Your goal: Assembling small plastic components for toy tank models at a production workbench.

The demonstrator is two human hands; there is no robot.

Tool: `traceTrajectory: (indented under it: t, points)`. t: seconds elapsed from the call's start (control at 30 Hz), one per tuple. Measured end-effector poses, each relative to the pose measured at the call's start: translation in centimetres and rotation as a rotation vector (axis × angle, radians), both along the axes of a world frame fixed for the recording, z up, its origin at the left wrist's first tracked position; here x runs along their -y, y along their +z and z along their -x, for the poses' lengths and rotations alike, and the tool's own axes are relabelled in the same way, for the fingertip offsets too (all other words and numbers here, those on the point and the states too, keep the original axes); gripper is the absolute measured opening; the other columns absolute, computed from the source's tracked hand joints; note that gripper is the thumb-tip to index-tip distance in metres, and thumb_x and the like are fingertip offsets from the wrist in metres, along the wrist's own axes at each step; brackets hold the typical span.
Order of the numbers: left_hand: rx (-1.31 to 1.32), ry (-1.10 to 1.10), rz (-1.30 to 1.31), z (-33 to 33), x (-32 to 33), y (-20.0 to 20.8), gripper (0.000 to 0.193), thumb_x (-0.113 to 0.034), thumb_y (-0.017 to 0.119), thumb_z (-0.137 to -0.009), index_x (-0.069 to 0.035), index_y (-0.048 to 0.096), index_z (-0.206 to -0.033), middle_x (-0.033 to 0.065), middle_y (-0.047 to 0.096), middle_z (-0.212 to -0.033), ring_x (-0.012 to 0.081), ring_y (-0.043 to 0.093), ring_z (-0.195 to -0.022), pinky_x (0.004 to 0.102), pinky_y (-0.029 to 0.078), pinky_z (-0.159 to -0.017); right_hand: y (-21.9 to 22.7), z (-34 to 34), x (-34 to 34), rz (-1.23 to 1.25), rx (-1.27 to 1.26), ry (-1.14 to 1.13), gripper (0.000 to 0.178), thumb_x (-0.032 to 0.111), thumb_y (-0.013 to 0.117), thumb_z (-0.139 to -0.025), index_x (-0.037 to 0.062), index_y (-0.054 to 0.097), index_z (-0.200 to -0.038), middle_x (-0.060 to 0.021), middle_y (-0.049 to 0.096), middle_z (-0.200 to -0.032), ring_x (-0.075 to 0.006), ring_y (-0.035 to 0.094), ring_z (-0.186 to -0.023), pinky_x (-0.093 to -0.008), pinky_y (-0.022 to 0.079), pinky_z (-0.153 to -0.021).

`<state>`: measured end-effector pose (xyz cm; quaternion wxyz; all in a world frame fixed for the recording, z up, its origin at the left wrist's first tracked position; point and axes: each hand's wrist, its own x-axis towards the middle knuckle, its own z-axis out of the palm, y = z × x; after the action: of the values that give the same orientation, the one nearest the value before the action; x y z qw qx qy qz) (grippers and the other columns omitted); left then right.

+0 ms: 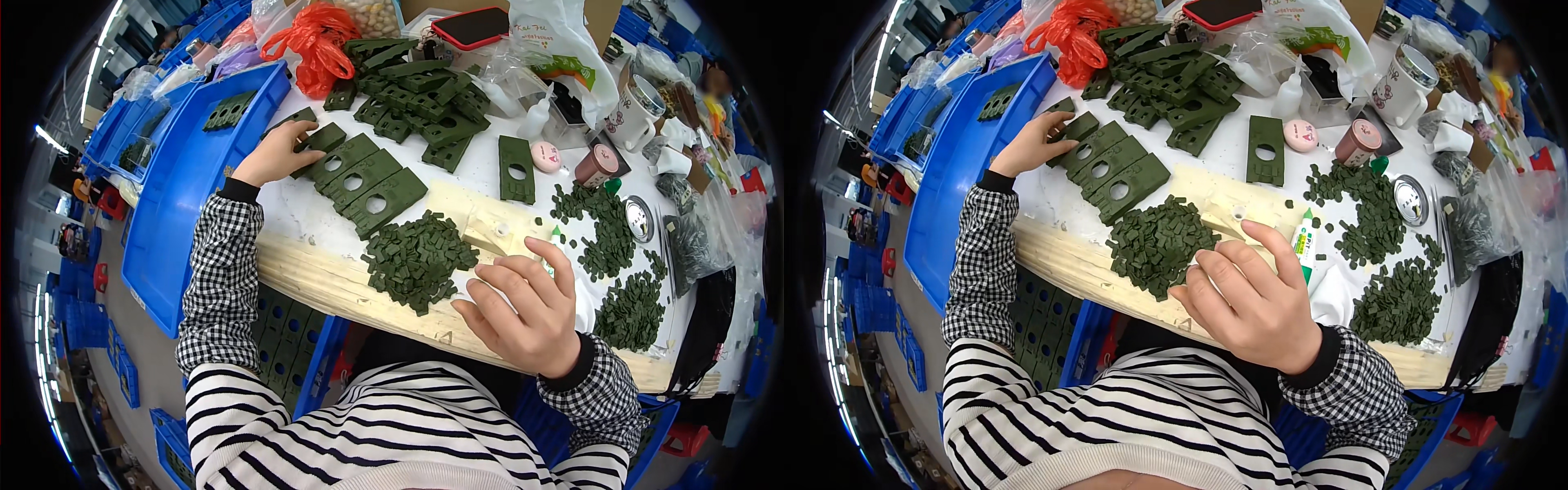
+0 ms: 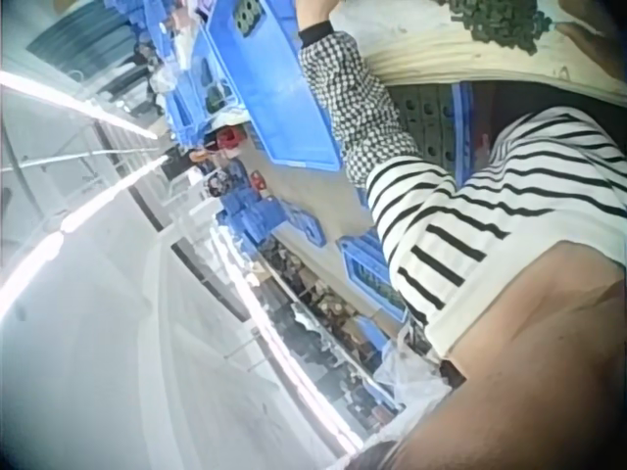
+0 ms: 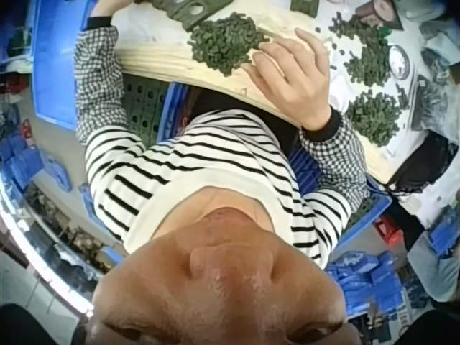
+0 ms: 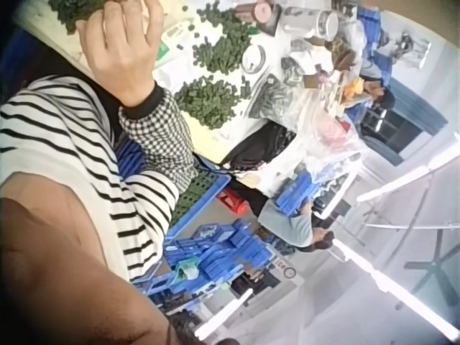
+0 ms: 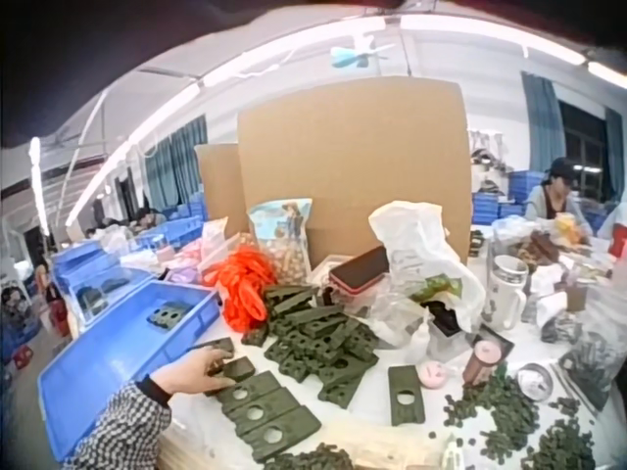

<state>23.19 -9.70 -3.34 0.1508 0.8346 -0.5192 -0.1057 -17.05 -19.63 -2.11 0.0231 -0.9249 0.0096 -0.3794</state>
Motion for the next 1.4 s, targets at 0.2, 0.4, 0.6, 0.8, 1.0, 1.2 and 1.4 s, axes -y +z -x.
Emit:
traceTrajectory:
  t: [0.2, 0.4, 0.6, 0.8, 1.0, 1.2, 1.4]
  points:
    - [-0.13, -0.003, 0.36, -1.4, -0.1, -0.7, 0.039, -0.026, 0.063, -0.096, 0.002, 0.06, -0.122, 0.0153, 0.07, -0.106, 0.0231, 0.067, -0.095, 0.0332, 0.053, -0.083, 0.3, 0.1, 0.2, -0.004, -0.004, -0.024, 0.019, 0.022, 0.078, -0.076, 0.0069, 0.068, -0.081, -0.0043, 0.067, -0.087, -0.0192, 0.063, -0.084, -0.0451, 0.048, -0.093]
    - [0.298, 0.03, 0.101, -6.1, -2.4, -0.7, 0.06, -0.02, 0.072, -0.085, -0.001, 0.048, -0.136, 0.0249, 0.059, -0.127, 0.0382, 0.056, -0.118, 0.0416, 0.046, -0.098, 2.7, 1.0, 3.5, 0.027, 0.12, -0.15, 0.02, 0.017, 0.081, -0.074, 0.0073, 0.068, -0.085, -0.0051, 0.068, -0.087, -0.021, 0.064, -0.083, -0.0431, 0.047, -0.094]
    - [0.294, -0.014, 0.053, -7.2, -2.2, -0.9, 0.062, -0.012, 0.072, -0.081, -0.001, 0.046, -0.136, 0.0247, 0.058, -0.126, 0.0401, 0.056, -0.115, 0.0423, 0.046, -0.097, 5.3, 5.5, 9.8, -0.334, 0.421, -0.391, 0.008, 0.002, 0.07, -0.086, -0.0026, 0.067, -0.092, -0.0067, 0.068, -0.083, -0.0138, 0.063, -0.078, -0.0261, 0.048, -0.076]
    - [0.364, -0.132, 0.442, 1.9, -0.2, 4.4, 0.052, -0.003, 0.071, -0.08, -0.002, 0.056, -0.13, 0.0156, 0.062, -0.115, 0.0279, 0.061, -0.105, 0.034, 0.048, -0.092, 4.7, 8.7, 13.6, -0.527, -0.083, -0.514, 0.013, 0.008, 0.068, -0.088, -0.0043, 0.066, -0.09, -0.0062, 0.066, -0.075, -0.0093, 0.06, -0.072, -0.0254, 0.047, -0.071]
    - [0.202, -0.487, 0.658, 15.4, 4.1, 8.1, 0.058, 0.0, 0.071, -0.073, -0.002, 0.058, -0.129, 0.0127, 0.058, -0.113, 0.0245, 0.059, -0.102, 0.0328, 0.046, -0.091, 1.4, 8.0, 15.0, -0.543, -0.469, -0.619, 0.013, 0.007, 0.072, -0.08, -0.0028, 0.069, -0.087, -0.0115, 0.068, -0.076, -0.0185, 0.064, -0.067, -0.0301, 0.05, -0.064]
    - [-0.014, -0.694, 0.706, 20.8, 6.4, 5.2, 0.062, -0.001, 0.076, -0.068, -0.001, 0.059, -0.128, 0.0142, 0.055, -0.111, 0.0253, 0.058, -0.097, 0.032, 0.049, -0.083, -0.9, 7.0, 15.8, -0.528, -0.499, -0.639, 0.013, 0.008, 0.075, -0.076, -0.0011, 0.067, -0.082, -0.0112, 0.065, -0.069, -0.0219, 0.063, -0.062, -0.0341, 0.049, -0.061]
    - [-0.087, -0.691, 0.684, 21.0, 6.7, 2.4, 0.061, -0.001, 0.077, -0.069, 0.001, 0.058, -0.127, 0.0157, 0.056, -0.112, 0.0264, 0.059, -0.097, 0.0321, 0.05, -0.084, -0.4, 6.6, 15.5, -0.542, -0.544, -0.664, 0.01, 0.009, 0.072, -0.075, 0.0024, 0.066, -0.079, -0.0124, 0.068, -0.075, -0.031, 0.067, -0.075, -0.0401, 0.052, -0.069]
